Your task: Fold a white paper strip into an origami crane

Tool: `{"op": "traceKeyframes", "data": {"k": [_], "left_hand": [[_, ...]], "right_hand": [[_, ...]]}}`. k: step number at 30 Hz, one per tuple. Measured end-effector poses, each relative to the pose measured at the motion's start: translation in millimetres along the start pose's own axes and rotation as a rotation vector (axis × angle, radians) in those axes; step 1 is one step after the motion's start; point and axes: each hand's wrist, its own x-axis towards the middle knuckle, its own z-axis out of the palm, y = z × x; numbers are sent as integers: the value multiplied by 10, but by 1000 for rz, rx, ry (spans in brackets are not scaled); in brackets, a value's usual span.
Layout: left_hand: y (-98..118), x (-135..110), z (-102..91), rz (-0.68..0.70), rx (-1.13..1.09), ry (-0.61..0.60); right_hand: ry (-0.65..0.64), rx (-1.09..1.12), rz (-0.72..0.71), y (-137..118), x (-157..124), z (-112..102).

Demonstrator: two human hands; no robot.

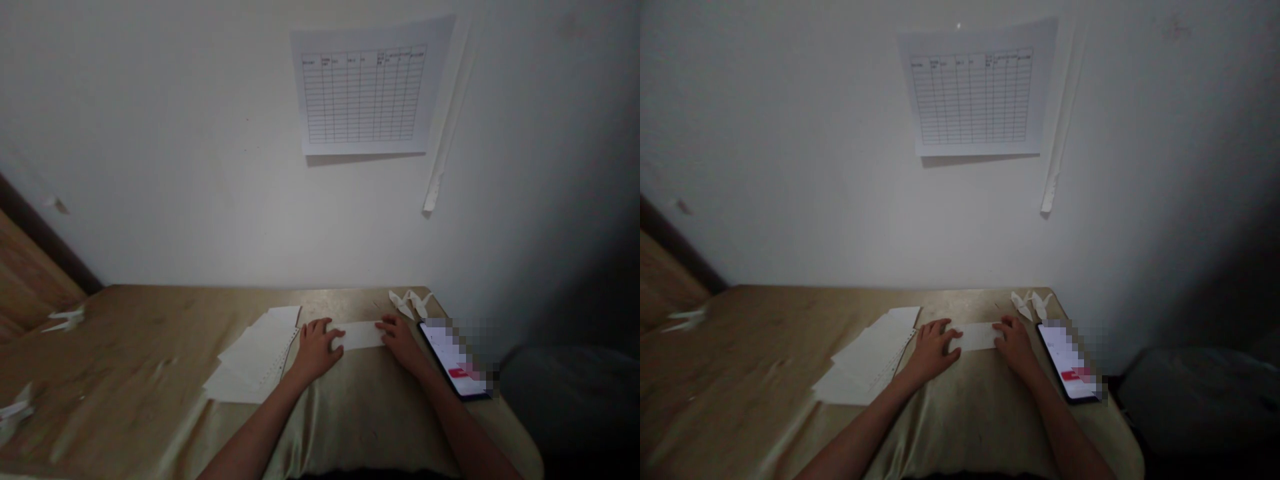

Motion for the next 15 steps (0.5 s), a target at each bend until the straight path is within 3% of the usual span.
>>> {"op": "traceKeyframes", "data": {"k": [6,15], "left_hand": [[199,43,66,-69,10,-11],[276,136,210,-104,30,22]], "right_hand": [[-62,-285,28,-314,-128,44],[-43,-342,91,-479,-167,123]]}}
